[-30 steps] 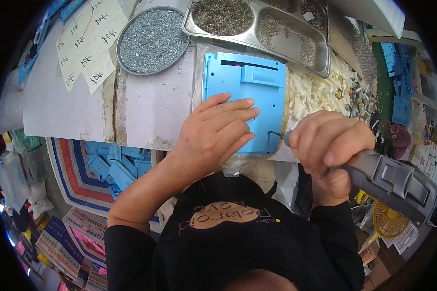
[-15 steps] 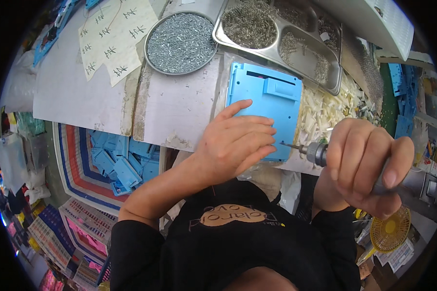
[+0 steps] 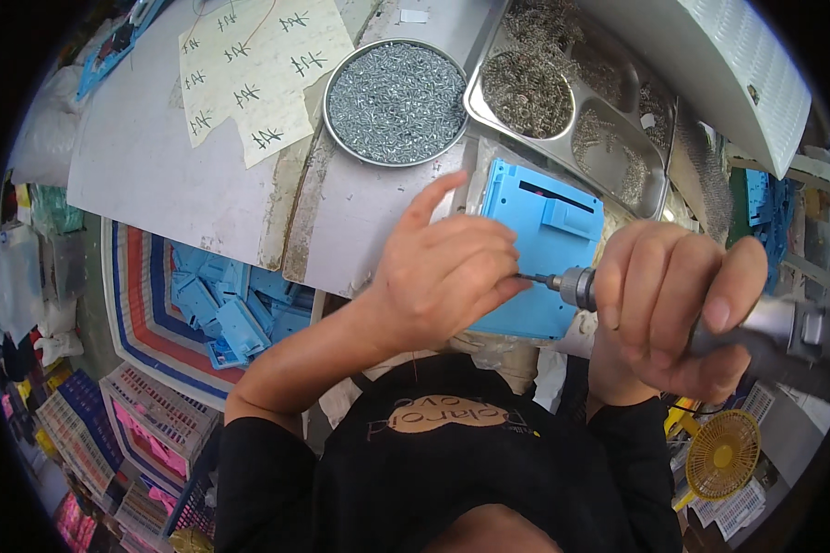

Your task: The worker assembles an electronic device housing by installing internal components and securing the case with screws and soldering wires.

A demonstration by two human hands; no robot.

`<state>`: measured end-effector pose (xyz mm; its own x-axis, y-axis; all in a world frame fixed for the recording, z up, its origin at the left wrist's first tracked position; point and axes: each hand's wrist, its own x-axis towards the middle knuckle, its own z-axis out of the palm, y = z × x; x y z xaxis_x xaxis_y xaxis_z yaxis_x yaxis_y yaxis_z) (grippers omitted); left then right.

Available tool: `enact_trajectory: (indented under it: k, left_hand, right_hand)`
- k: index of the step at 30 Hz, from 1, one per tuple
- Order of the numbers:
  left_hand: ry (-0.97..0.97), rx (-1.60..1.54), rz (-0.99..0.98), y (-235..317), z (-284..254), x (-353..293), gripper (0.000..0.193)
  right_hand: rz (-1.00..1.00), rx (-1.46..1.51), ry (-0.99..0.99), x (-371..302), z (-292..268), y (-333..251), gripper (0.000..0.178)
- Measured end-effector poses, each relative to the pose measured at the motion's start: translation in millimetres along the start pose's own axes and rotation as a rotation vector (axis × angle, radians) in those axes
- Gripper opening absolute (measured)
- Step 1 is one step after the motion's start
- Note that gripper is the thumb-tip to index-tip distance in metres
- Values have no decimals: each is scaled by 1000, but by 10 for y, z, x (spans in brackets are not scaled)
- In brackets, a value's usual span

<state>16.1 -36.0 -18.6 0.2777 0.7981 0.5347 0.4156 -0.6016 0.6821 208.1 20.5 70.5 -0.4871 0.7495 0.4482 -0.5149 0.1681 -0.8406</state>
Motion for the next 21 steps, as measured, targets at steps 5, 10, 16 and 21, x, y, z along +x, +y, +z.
enact_trajectory:
  k: [5,10,16,21]
  left_hand:
    - [78,610,-206,-755,-483,354,16]
    - [24,654,-292,-858,-438,273,7]
    - [76,642,-224,-904,-381,276,10]
    - [125,582,-178,-840,-374,258,9]
  right_hand:
    - [-78,-96,29,267,-277,358,20]
    - [-81,-128,30,345,-371,550,19]
    - [-130,-76,110,388,-316,673,11]
    - [-83,-270,139,343,-290,737,10]
